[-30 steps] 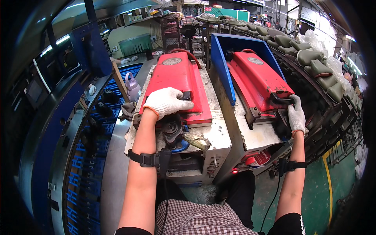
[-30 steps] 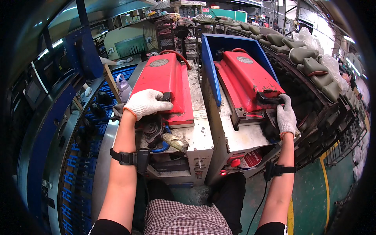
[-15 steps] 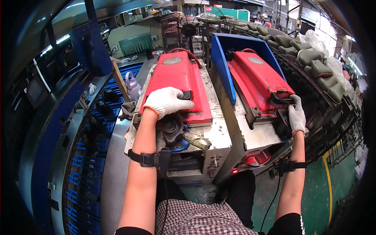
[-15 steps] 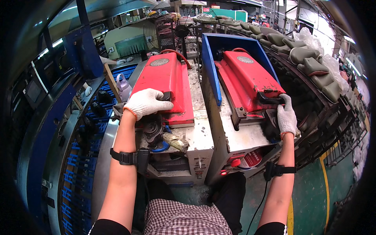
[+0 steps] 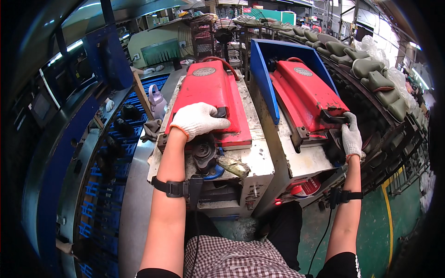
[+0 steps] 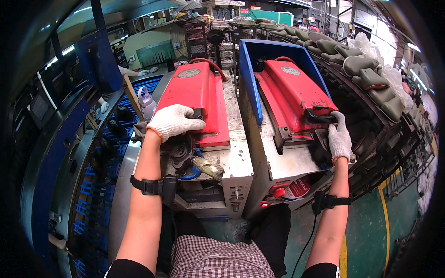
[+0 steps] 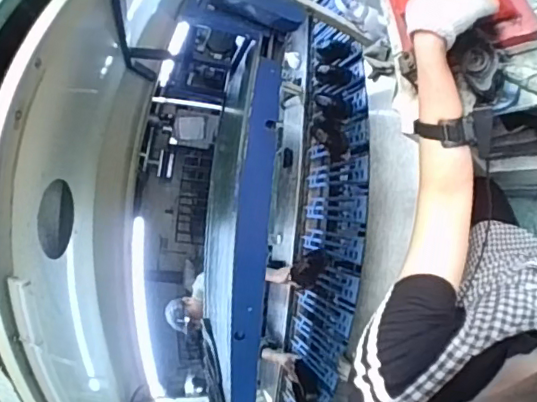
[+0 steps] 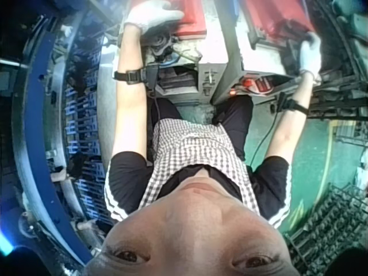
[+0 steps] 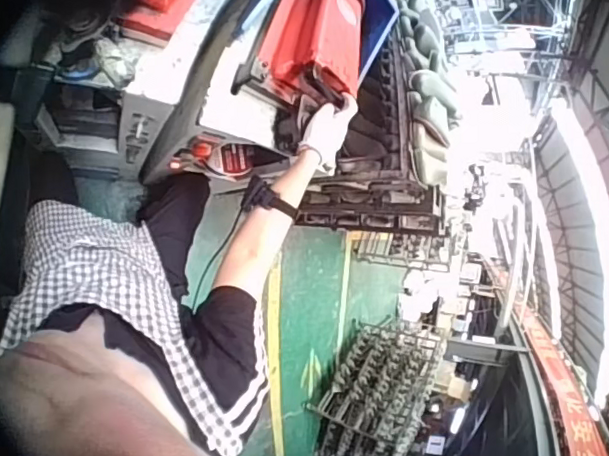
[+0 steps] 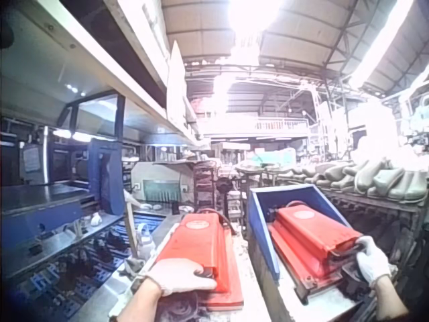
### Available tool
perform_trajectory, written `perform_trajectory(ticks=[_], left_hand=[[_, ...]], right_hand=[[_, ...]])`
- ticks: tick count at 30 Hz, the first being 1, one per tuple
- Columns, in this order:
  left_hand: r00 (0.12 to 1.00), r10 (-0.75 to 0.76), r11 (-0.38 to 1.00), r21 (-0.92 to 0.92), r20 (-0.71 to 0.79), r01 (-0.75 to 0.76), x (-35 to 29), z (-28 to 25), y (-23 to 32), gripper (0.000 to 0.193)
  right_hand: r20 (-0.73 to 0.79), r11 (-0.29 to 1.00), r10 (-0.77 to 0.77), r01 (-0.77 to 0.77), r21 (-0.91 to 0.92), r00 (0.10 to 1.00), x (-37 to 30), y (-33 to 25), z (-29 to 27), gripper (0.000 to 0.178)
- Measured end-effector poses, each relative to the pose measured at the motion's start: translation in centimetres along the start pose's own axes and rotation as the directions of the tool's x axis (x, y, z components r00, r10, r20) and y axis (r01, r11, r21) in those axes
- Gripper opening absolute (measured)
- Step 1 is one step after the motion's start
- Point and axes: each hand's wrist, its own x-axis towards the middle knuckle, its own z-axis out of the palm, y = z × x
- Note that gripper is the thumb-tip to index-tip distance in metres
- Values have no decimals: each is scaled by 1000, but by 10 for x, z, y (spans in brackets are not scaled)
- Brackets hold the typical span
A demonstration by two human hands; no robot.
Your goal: Placing shoe uppers with lasts into a heat press machine for bonding and then moving them to a conveyor.
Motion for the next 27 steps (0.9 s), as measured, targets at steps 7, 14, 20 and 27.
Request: perform_trajectory(ticks=[7,14,20,27], left_hand=[[1000,3,1000,22,4,-3,0,-2,2,48],[1000,-4,1000,23,-14,5,-3,-2,4,50],[1000,-9,999,37,-10,9,-3,-3,2,52],[1000,6,998,64,-15,-5,-2,-2,3,51]], right_hand=[[9,1000,10,-10,-2,1000,-1,-1,0,41],[2,1000,-20,20,23,1000,1,2,1,42],[9,1000,1,-2,10,1000,0,-2,0,42],[9,1000,-1,1,22,1000,0,0,0,42]])
